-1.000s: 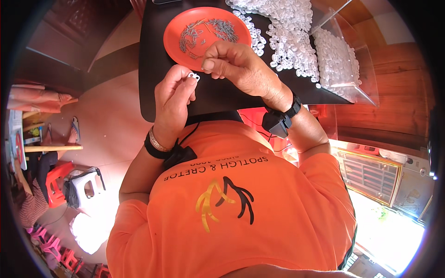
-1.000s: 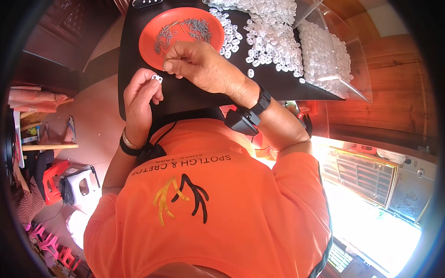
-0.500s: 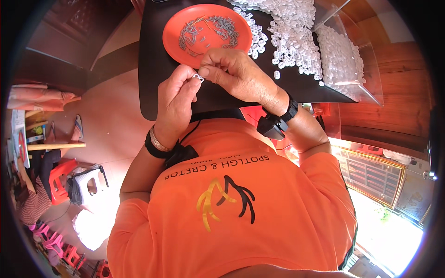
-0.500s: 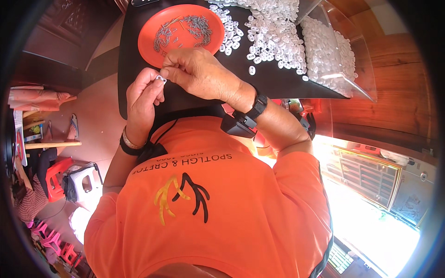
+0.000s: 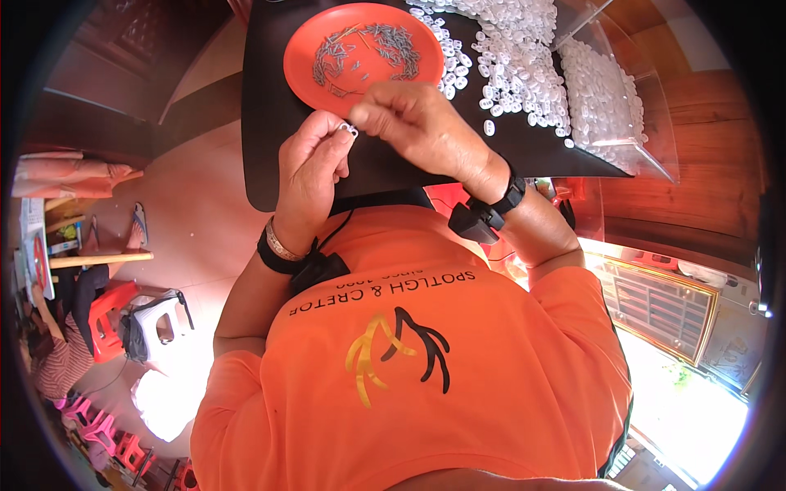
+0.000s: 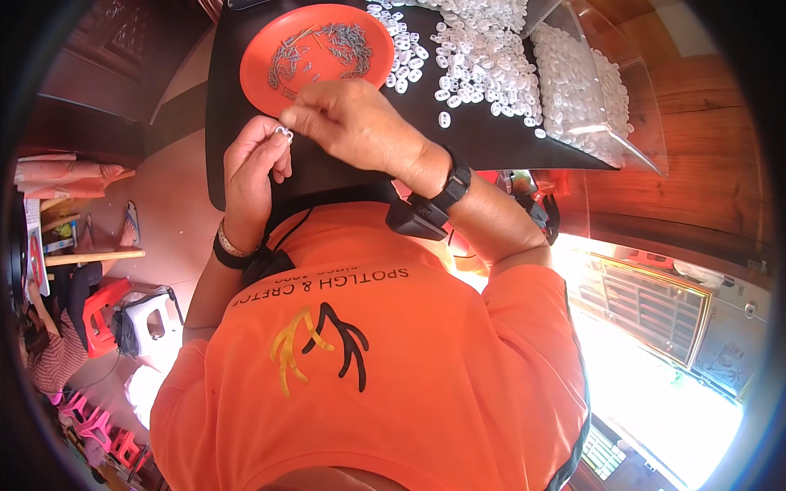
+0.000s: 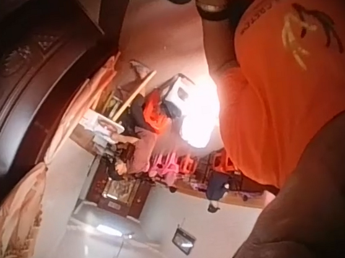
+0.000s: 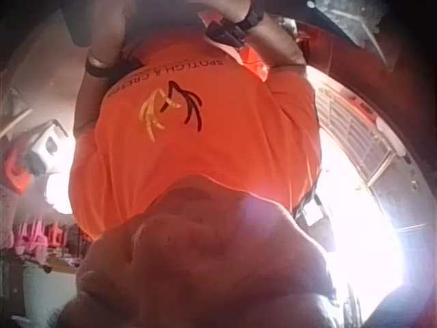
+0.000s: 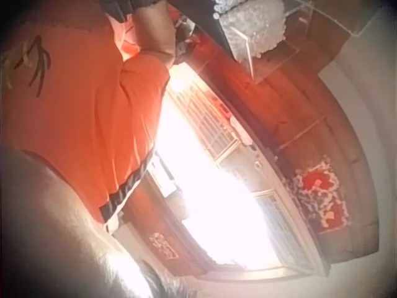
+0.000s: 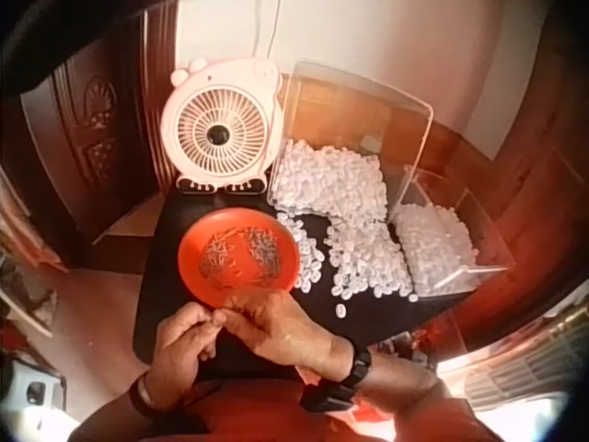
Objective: The user is manually inserting small metal clips into circular white plastic components on a table.
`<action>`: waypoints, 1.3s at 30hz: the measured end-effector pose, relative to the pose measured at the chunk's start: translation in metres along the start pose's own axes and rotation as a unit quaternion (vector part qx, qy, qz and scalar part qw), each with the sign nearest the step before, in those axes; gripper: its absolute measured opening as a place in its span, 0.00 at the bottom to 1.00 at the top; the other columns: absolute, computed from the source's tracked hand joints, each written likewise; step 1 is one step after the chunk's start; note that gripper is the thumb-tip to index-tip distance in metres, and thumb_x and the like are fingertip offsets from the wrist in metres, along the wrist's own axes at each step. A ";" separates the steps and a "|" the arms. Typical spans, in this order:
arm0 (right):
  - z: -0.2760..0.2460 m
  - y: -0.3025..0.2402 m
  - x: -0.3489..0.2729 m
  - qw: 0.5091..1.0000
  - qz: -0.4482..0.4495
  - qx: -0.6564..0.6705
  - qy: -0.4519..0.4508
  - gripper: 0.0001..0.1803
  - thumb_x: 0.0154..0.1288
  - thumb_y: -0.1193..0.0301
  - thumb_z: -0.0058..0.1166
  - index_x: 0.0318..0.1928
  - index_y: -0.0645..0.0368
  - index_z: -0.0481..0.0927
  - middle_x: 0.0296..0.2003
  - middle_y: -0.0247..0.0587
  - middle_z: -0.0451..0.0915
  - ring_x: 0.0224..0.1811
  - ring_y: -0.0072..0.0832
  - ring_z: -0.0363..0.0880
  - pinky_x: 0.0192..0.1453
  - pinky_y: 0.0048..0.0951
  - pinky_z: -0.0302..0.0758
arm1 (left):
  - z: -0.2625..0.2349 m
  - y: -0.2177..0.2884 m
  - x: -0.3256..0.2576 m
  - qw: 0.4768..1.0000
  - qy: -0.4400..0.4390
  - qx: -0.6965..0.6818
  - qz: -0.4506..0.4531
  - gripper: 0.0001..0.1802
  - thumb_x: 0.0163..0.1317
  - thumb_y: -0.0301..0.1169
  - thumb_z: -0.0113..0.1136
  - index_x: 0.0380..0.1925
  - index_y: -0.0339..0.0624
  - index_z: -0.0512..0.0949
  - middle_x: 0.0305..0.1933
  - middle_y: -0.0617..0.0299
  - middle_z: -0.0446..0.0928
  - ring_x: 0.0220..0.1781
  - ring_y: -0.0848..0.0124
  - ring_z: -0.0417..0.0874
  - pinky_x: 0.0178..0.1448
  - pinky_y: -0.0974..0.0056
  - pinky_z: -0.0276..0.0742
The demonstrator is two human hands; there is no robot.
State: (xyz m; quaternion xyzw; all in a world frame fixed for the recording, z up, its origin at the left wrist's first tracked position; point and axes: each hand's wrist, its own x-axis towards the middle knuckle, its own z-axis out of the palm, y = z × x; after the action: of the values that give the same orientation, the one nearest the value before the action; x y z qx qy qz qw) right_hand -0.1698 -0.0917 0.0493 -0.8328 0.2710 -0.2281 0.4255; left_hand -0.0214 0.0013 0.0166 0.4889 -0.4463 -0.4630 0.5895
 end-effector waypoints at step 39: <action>-0.051 0.058 -0.097 0.896 0.171 -0.293 0.287 0.11 0.53 0.62 0.61 0.30 0.55 0.81 0.28 0.39 0.79 0.29 0.37 0.79 0.31 0.34 0.74 | 0.003 -0.009 0.007 0.998 -0.046 0.014 -0.050 0.07 0.60 0.28 0.49 0.24 0.40 0.70 0.16 0.69 0.65 0.18 0.83 0.62 0.23 0.75 0.55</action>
State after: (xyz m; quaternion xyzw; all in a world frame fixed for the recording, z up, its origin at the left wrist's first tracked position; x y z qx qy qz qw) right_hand -0.2888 -0.0876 0.0139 -0.7590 0.5742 -0.2910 0.0981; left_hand -0.0243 -0.0067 0.0082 0.4970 -0.4539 -0.5080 0.5375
